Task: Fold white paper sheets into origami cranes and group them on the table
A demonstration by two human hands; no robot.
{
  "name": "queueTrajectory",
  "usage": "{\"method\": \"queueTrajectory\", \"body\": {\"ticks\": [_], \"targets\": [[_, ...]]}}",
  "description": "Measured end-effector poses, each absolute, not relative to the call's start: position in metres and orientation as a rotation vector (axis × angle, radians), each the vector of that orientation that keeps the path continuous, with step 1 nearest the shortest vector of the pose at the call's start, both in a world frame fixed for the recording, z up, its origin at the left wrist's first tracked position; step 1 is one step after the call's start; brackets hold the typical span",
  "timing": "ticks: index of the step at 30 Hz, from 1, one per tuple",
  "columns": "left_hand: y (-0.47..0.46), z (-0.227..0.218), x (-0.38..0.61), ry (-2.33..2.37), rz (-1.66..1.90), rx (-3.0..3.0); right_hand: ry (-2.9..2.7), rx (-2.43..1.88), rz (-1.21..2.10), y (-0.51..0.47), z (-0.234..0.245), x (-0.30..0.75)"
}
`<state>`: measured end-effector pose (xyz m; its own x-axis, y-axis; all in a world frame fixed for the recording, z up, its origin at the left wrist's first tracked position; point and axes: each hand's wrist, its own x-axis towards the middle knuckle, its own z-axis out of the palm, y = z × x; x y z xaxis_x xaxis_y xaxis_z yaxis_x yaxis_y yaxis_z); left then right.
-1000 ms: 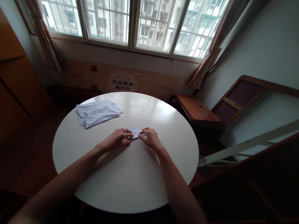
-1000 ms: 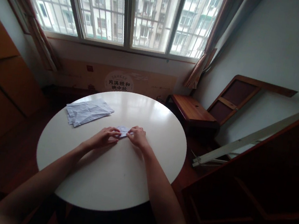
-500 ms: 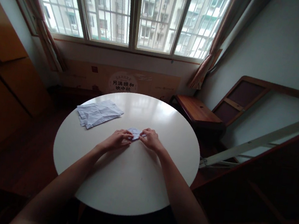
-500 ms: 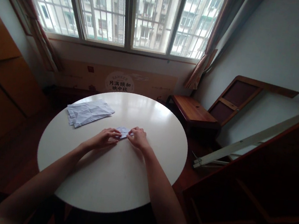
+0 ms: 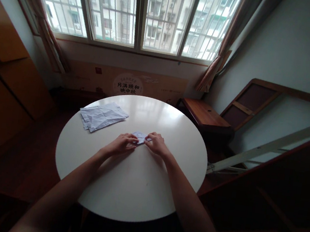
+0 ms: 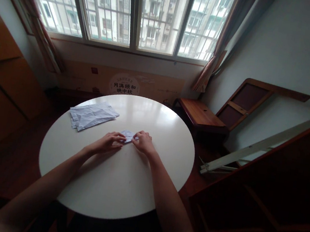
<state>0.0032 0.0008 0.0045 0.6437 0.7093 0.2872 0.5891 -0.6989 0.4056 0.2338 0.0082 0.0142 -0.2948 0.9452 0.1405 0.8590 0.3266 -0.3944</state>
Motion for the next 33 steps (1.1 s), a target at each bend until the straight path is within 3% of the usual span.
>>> {"method": "queueTrajectory", "body": {"ticks": [33], "targets": [[0.002, 0.001, 0.003, 1.019, 0.664, 2.607, -2.158, -1.51, 0.32, 0.013, 0.006, 0.235]]}}
